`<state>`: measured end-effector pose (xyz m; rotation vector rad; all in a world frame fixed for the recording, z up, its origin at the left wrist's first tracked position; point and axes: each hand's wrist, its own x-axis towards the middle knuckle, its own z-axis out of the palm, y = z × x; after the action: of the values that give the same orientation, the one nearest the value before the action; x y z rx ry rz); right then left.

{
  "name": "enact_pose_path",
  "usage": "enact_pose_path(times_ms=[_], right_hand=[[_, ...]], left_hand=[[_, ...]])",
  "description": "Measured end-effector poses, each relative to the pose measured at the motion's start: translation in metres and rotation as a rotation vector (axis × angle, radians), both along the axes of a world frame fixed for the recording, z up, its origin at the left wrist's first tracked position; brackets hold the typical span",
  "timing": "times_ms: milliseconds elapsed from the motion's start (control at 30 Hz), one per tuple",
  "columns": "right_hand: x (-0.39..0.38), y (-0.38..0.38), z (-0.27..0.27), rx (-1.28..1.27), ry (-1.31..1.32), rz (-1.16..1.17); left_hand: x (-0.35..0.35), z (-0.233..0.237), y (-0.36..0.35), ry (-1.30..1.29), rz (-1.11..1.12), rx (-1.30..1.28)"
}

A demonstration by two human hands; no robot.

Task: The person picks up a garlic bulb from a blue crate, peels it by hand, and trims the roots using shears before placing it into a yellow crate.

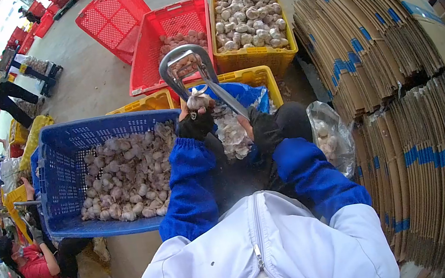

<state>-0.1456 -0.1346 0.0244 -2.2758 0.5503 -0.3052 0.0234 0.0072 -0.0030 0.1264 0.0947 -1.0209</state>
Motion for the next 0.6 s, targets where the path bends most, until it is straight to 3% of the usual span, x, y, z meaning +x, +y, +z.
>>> enact_pose_path(times_ms=[100, 167, 267, 333, 400, 467, 533, 567, 600], right_hand=[[0.007, 0.007, -0.014, -0.104, -0.141, -0.044], [0.019, 0.002, -0.040, -0.149, -0.232, -0.028], [0.051, -0.015, -0.095, -0.238, -0.306, 0.003], [0.057, -0.017, -0.095, -0.161, -0.346, 0.019], [0.047, -0.014, -0.089, -0.110, -0.280, -0.002], [0.044, -0.016, -0.087, -0.135, -0.253, -0.005], [0.035, -0.013, -0.066, -0.164, -0.120, -0.003], [0.030, -0.009, -0.044, -0.307, -0.269, -0.061], [0.027, -0.001, -0.021, -0.453, -0.418, -0.122]], left_hand=[[0.005, -0.018, 0.000, 0.047, -0.105, -0.288], [0.017, -0.038, -0.001, -0.141, -0.021, -0.158], [0.023, -0.048, -0.001, -0.163, -0.009, -0.113], [0.012, -0.033, 0.010, -0.033, 0.034, -0.066], [0.001, -0.036, 0.023, -0.279, 0.121, -0.105], [0.005, -0.048, 0.048, -0.175, 0.085, 0.086], [-0.012, -0.022, 0.056, -0.243, 0.037, 0.049], [-0.019, -0.011, 0.056, -0.278, 0.009, 0.025], [-0.021, -0.012, 0.056, -0.497, 0.039, 0.161]])
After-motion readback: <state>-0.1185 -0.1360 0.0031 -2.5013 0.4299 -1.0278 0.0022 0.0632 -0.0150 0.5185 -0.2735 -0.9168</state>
